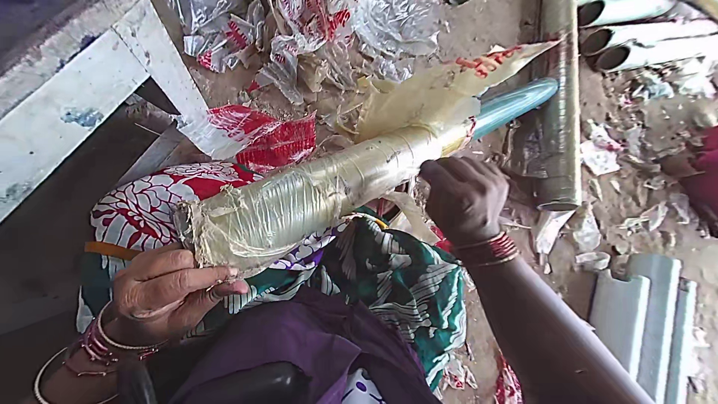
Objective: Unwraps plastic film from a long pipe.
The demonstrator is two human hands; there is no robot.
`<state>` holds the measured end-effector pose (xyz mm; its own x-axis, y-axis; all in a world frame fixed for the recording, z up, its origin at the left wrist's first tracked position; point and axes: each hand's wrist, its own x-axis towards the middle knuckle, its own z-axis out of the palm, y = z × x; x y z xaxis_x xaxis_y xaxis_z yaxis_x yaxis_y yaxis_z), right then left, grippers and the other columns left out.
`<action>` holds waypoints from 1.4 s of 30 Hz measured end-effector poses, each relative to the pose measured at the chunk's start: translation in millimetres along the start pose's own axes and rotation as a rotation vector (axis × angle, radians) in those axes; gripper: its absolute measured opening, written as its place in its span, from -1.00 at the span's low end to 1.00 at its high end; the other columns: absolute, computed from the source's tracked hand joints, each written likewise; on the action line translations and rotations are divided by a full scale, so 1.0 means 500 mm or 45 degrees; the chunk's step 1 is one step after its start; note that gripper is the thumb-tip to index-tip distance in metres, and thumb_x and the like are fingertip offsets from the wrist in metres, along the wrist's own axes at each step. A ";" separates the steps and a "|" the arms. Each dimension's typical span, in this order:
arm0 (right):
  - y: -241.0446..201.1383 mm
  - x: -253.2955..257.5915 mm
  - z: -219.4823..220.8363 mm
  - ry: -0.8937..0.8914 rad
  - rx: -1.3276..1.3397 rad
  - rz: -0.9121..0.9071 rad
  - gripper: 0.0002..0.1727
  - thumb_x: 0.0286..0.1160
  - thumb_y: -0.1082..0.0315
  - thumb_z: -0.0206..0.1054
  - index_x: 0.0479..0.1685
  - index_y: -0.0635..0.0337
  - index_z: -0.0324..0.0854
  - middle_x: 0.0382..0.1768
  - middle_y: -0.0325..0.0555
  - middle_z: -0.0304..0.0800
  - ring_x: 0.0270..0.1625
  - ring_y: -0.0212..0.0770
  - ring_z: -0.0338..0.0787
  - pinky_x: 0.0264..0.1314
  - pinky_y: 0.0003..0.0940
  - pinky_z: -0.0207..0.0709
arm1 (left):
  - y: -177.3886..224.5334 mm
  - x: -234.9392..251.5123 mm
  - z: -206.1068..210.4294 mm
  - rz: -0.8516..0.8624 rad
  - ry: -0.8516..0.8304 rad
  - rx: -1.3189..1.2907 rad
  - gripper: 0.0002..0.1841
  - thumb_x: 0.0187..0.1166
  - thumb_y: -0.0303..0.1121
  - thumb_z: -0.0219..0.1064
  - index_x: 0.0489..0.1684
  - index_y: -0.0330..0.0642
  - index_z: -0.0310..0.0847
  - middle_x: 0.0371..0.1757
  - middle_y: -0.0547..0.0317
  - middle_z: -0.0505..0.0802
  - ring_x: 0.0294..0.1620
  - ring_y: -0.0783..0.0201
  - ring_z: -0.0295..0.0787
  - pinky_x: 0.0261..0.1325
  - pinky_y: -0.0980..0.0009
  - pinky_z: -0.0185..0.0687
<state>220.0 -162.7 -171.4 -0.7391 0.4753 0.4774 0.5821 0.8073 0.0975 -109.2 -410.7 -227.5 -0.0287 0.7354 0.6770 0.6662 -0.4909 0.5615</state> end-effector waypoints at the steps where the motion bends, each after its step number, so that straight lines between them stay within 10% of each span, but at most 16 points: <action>1: -0.064 0.016 -0.009 0.022 0.129 -0.106 -0.77 0.51 0.55 0.18 -0.21 0.29 0.81 -0.31 0.14 0.87 -0.34 0.18 0.82 -0.40 0.05 0.52 | -0.002 0.003 0.001 -0.012 0.000 -0.011 -0.71 0.67 -0.06 0.40 -0.27 -0.10 0.73 -0.46 0.30 0.47 -0.36 0.59 0.44 -0.22 0.75 0.30; 9: -0.329 0.120 -0.005 0.238 0.394 -0.558 -0.77 0.50 0.48 0.22 -0.41 0.24 0.79 -0.50 -0.10 0.67 -0.47 -0.13 0.60 -0.55 -0.31 0.15 | 0.000 0.021 0.009 -0.043 0.062 -0.145 -0.76 0.64 -0.13 0.44 -0.30 -0.08 0.70 -0.44 0.40 0.52 -0.34 0.69 0.47 -0.22 0.81 0.35; 20: -0.009 0.067 0.045 0.104 -0.075 -0.599 -0.81 0.59 0.61 0.11 -0.33 0.42 0.62 -0.53 0.15 0.64 -0.53 0.14 0.64 -0.60 -0.07 0.26 | -0.001 0.017 0.001 -0.094 0.030 -0.151 -0.78 0.61 -0.11 0.47 -0.28 -0.04 0.77 -0.48 0.42 0.51 -0.35 0.69 0.46 -0.23 0.80 0.33; 23: 0.125 0.036 0.050 -0.179 -0.246 -0.390 -0.84 0.55 0.64 0.11 -0.34 0.49 0.56 -0.45 0.32 0.68 -0.40 0.35 0.75 -0.49 0.16 0.43 | 0.004 0.018 -0.002 -0.116 0.007 -0.132 -0.79 0.62 -0.08 0.45 -0.27 0.01 0.77 -0.48 0.45 0.49 -0.35 0.72 0.44 -0.22 0.82 0.30; 26: 0.237 -0.005 0.039 -0.589 -0.304 0.306 -0.83 0.51 0.65 0.16 -0.24 0.59 0.67 -0.12 0.57 0.78 0.03 0.62 0.78 -0.07 0.52 0.48 | 0.006 0.014 -0.004 -0.114 -0.005 -0.106 -0.81 0.63 -0.09 0.45 -0.24 0.02 0.76 -0.44 0.43 0.51 -0.31 0.70 0.48 -0.16 0.81 0.35; 28: 0.241 -0.003 0.026 -0.472 -0.177 0.756 -0.71 0.60 0.51 0.10 -0.01 0.49 0.73 0.10 0.55 0.77 0.24 0.61 0.72 0.13 0.64 0.39 | 0.015 0.019 -0.007 -0.158 0.006 -0.013 -0.77 0.65 -0.07 0.42 -0.25 0.00 0.74 -0.43 0.41 0.53 -0.29 0.69 0.49 -0.14 0.79 0.35; 30: 0.184 0.010 0.021 -0.199 0.049 0.937 -0.64 0.70 0.34 0.08 0.00 0.42 0.76 0.09 0.41 0.82 0.24 0.37 0.78 0.30 0.41 0.41 | 0.039 0.029 -0.006 -0.198 0.065 0.164 -0.71 0.66 -0.11 0.41 -0.35 -0.14 0.74 -0.50 0.29 0.54 -0.34 0.57 0.47 -0.18 0.66 0.32; 35: -0.061 0.084 0.041 0.147 0.867 0.700 -0.75 0.70 0.33 0.20 -0.11 0.30 0.76 -0.31 -0.17 0.79 -0.34 -0.56 0.63 -0.16 -0.58 0.51 | 0.085 0.112 0.008 -0.045 0.179 0.516 -0.71 0.64 -0.27 0.42 -0.45 -0.31 0.71 -0.55 0.16 0.53 -0.38 0.37 0.47 -0.20 0.51 0.36; 39: -0.231 0.098 0.007 -0.057 1.713 0.467 -0.76 0.47 0.41 0.24 0.07 0.28 0.57 -0.38 -0.28 0.64 -0.53 -0.58 0.52 -0.51 -0.69 0.42 | 0.080 0.162 0.019 0.109 0.116 0.387 -0.70 0.60 -0.29 0.46 -0.51 -0.31 0.69 -0.53 0.15 0.58 -0.34 0.37 0.53 -0.15 0.55 0.43; 42: -0.317 0.073 0.005 -0.164 2.035 0.365 -0.50 0.43 0.35 0.39 0.36 0.25 0.41 -0.08 -0.22 0.63 -0.45 -0.62 0.56 -0.41 -0.69 0.55 | 0.065 0.151 0.021 0.104 0.115 0.283 -0.64 0.51 -0.11 0.55 -0.52 -0.22 0.70 -0.47 0.23 0.59 -0.23 0.40 0.54 0.00 0.54 0.41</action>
<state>100.0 -272.3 -171.5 -0.7443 0.6235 0.2392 -0.1666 0.1735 -0.9706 -82.1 -366.4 -163.2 -0.0278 0.6477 0.7614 0.8161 -0.4252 0.3915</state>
